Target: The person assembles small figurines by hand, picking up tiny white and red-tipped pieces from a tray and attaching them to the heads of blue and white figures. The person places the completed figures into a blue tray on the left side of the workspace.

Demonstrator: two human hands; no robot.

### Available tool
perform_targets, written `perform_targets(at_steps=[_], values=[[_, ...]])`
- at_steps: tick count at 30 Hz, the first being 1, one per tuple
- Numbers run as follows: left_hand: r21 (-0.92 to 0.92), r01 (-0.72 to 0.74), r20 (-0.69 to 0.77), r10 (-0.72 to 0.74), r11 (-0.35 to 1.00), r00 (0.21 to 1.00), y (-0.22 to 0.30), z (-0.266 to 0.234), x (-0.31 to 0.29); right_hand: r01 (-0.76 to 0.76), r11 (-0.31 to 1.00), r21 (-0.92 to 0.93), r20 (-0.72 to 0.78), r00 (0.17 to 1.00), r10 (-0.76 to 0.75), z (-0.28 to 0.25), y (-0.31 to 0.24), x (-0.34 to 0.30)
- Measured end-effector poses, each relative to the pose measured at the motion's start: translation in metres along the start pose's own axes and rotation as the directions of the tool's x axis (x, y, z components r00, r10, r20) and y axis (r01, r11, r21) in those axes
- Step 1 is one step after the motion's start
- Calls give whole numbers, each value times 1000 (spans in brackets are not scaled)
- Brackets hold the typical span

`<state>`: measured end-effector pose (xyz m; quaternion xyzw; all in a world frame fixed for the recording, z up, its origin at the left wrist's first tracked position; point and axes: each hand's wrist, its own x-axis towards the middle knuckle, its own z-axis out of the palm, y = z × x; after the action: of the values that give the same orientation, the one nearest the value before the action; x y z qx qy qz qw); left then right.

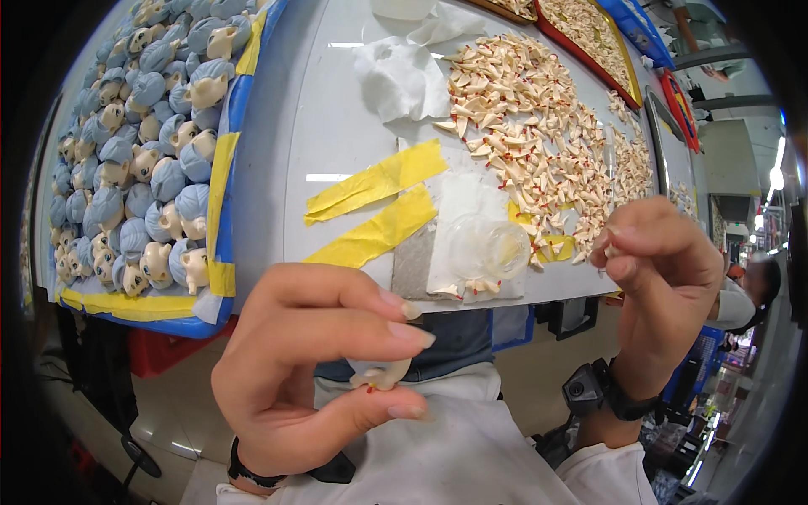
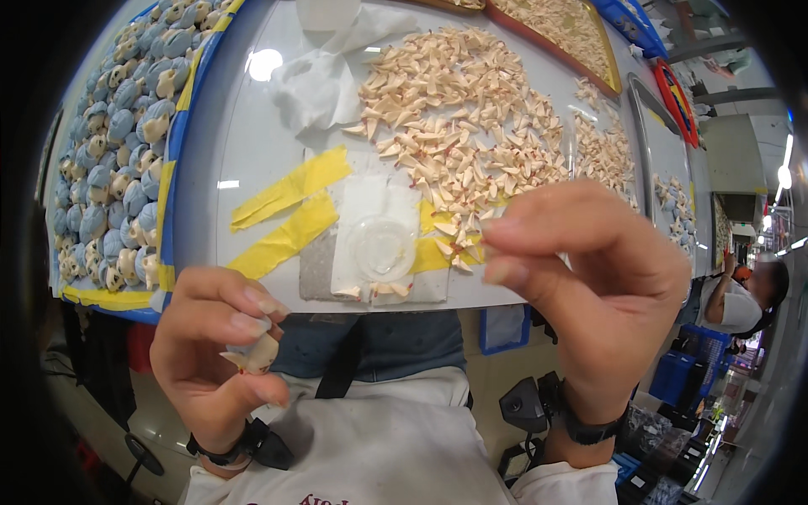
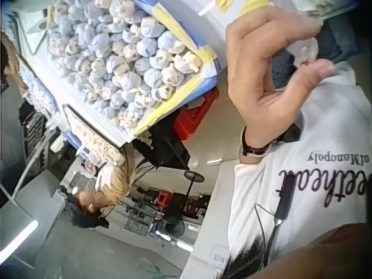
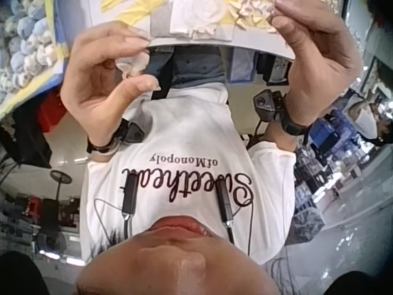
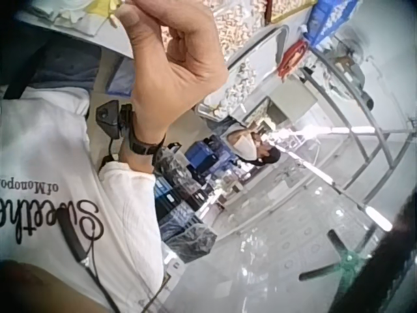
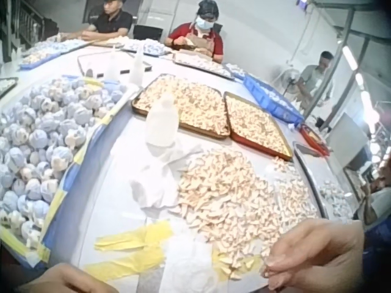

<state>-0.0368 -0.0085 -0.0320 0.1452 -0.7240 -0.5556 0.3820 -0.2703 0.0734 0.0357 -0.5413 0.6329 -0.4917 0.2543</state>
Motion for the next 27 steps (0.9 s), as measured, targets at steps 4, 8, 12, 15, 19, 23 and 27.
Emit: perform_targets(at_steps=[4, 8, 12, 15, 19, 23, 27], values=[[-373, 133, -239, -234, 918, 943, 8, 19, -7, 76, 995, -57, -4, 997, -76, 16, -3, 11], [-214, -25, -102, 3, 977, 995, -5, 6, -4, 181, 932, -315, 131, 980, -147, 25, -7, 13], [-159, -6, 25, 10, 987, 1000, -5, -1, -4, 339, 748, -571, 211, 941, -266, 30, -11, 13], [-205, 92, -2, -95, 974, 995, -1, 4, -1, 385, 684, -620, 219, 921, -321, 32, -7, 11], [-328, 219, -137, -276, 919, 951, 9, 19, 1, 419, 639, -646, 246, 906, -345, 33, -8, 13], [-272, 161, -138, -204, 949, 969, 4, 15, -1, 391, 666, -635, 247, 920, -304, 35, -12, 16], [-132, 41, -111, -56, 990, 992, -4, 12, 1, 431, 690, -581, 343, 899, -272, 28, -13, 26]])
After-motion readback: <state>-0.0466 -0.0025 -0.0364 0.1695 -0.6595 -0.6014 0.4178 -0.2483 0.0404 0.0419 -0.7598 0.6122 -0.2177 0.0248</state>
